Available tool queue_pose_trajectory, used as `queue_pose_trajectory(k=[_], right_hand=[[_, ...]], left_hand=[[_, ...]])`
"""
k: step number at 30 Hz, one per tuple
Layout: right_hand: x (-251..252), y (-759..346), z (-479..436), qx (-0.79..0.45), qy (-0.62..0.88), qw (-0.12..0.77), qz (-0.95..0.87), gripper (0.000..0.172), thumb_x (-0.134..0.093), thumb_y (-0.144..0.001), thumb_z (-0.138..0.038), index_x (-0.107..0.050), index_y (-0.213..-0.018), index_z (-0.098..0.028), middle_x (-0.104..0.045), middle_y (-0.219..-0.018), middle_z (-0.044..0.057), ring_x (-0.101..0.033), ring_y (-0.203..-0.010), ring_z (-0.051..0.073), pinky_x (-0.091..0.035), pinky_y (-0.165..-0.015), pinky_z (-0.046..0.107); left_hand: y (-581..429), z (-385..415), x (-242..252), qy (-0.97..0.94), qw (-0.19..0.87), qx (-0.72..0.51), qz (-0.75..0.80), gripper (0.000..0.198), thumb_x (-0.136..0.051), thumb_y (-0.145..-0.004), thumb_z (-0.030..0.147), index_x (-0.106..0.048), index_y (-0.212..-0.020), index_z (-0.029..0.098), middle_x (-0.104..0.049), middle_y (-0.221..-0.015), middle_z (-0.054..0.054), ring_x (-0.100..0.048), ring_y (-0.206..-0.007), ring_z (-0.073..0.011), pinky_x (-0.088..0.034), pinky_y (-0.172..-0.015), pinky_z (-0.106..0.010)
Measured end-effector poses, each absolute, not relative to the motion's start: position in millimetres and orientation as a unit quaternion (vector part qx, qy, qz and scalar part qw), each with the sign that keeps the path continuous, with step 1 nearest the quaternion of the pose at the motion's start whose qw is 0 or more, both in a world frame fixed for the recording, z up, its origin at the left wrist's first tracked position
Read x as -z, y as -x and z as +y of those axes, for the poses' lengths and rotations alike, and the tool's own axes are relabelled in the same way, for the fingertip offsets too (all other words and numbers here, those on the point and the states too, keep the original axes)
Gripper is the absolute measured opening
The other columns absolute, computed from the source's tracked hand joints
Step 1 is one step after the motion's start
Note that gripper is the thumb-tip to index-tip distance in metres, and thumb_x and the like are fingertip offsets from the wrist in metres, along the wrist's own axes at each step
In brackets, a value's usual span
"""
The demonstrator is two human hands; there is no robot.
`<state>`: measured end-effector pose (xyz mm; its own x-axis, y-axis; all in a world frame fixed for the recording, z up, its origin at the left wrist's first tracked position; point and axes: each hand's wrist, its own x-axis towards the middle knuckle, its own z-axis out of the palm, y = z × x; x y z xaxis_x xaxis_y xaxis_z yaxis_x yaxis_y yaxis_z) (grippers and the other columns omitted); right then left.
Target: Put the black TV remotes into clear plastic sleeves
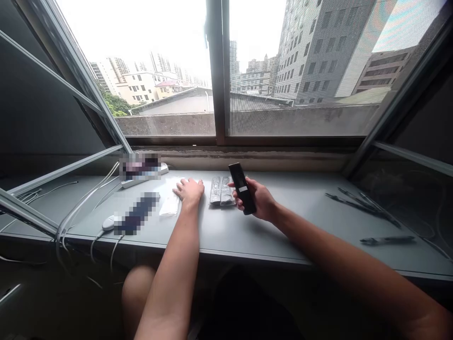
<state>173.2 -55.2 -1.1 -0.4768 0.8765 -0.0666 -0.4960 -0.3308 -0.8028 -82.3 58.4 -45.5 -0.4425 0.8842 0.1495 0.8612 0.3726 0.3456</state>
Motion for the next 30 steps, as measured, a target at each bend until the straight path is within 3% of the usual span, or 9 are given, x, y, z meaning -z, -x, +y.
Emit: queue_pose_trajectory(k=[5,9,13,17,21,23,25,27,30], right_hand=[[1.6,-173.2,-51.9,-0.769,0.252,0.478,-0.341,0.034,-0.054,-0.104,-0.048,-0.072,-0.106,-0.019,-0.066,-0.084,0.006,-0.058,-0.066,0.018,-0.052,-0.059,0.032],[12.1,-172.6,-42.3,-0.719,0.28,0.541,-0.335,0.009,-0.067,-0.097,-0.024,-0.07,-0.105,-0.023,-0.073,-0.097,0.006,-0.068,-0.081,0.019,-0.061,-0.073,0.034],[19.2,-173.3,-37.9,-0.682,0.277,0.564,-0.374,0.022,-0.082,-0.089,-0.024,-0.071,-0.107,-0.024,-0.077,-0.1,0.006,-0.074,-0.091,0.022,-0.063,-0.085,0.039],[16.0,-170.7,-43.0,-0.594,0.251,0.606,-0.466,0.038,-0.095,-0.079,-0.035,-0.075,-0.11,-0.026,-0.079,-0.107,0.004,-0.074,-0.107,0.025,-0.056,-0.107,0.044],[10.0,-167.6,-50.0,-0.468,0.234,0.624,-0.581,0.033,-0.094,-0.08,-0.042,-0.077,-0.104,-0.025,-0.079,-0.123,0.007,-0.063,-0.138,0.029,-0.042,-0.124,0.05],[9.1,-167.2,-51.2,-0.445,0.239,0.619,-0.602,0.032,-0.093,-0.082,-0.044,-0.077,-0.103,-0.025,-0.078,-0.127,0.009,-0.06,-0.141,0.03,-0.041,-0.124,0.05],[9.6,-167.2,-51.1,-0.451,0.256,0.613,-0.596,0.038,-0.092,-0.082,-0.046,-0.076,-0.108,-0.024,-0.079,-0.123,0.009,-0.067,-0.13,0.029,-0.048,-0.117,0.05],[10.4,-167.1,-51.0,-0.466,0.28,0.608,-0.579,0.046,-0.092,-0.081,-0.047,-0.075,-0.117,-0.024,-0.079,-0.118,0.008,-0.072,-0.116,0.028,-0.054,-0.109,0.048],[10.1,-166.6,-53.0,-0.479,0.316,0.594,-0.563,0.047,-0.085,-0.087,-0.049,-0.074,-0.124,-0.024,-0.079,-0.116,0.007,-0.072,-0.109,0.026,-0.057,-0.101,0.042]], left_hand=[[81.2,55.8,42.9,-0.526,0.037,-0.201,0.826,0.063,-0.043,-0.1,0.056,-0.064,-0.14,0.011,-0.048,-0.158,-0.031,-0.036,-0.152,-0.0491,-0.018,-0.124,-0.07],[77.0,54.9,41.2,-0.54,0.036,-0.236,0.807,0.059,-0.044,-0.101,0.053,-0.063,-0.141,0.014,-0.051,-0.156,-0.028,-0.033,-0.154,-0.0481,-0.017,-0.125,-0.07],[71.7,57.4,42.6,-0.593,0.016,-0.318,0.74,0.056,-0.049,-0.102,0.049,-0.061,-0.145,0.015,-0.052,-0.157,-0.024,-0.032,-0.156,-0.044,-0.021,-0.127,-0.063],[66.6,61.5,42.2,-0.651,0.024,-0.408,0.639,0.047,-0.052,-0.103,0.042,-0.065,-0.138,0.015,-0.061,-0.145,-0.022,-0.045,-0.146,-0.0378,-0.033,-0.125,-0.052],[58.5,60.4,34.9,-0.661,0.051,-0.481,0.573,0.037,-0.053,-0.102,0.039,-0.072,-0.125,0.016,-0.066,-0.135,-0.019,-0.055,-0.136,-0.0348,-0.04,-0.121,-0.049],[52.2,56.1,27.6,-0.649,0.107,-0.523,0.543,0.034,-0.054,-0.102,0.04,-0.075,-0.119,0.019,-0.069,-0.133,-0.016,-0.059,-0.132,-0.0325,-0.042,-0.118,-0.048],[45.1,49.2,18.5,-0.618,0.23,-0.567,0.493,0.036,-0.056,-0.101,0.047,-0.076,-0.117,0.021,-0.073,-0.129,-0.012,-0.064,-0.126,-0.0298,-0.047,-0.112,-0.044],[38.3,40.7,9.5,-0.604,0.4,-0.57,0.387,0.05,-0.053,-0.101,0.061,-0.076,-0.121,0.021,-0.074,-0.127,-0.012,-0.068,-0.12,-0.0276,-0.053,-0.099,-0.039],[30.9,29.1,1.2,-0.568,0.587,-0.496,0.294,0.072,-0.055,-0.092,0.082,-0.077,-0.119,0.019,-0.076,-0.114,-0.013,-0.071,-0.093,-0.0222,-0.053,-0.074,-0.03]])
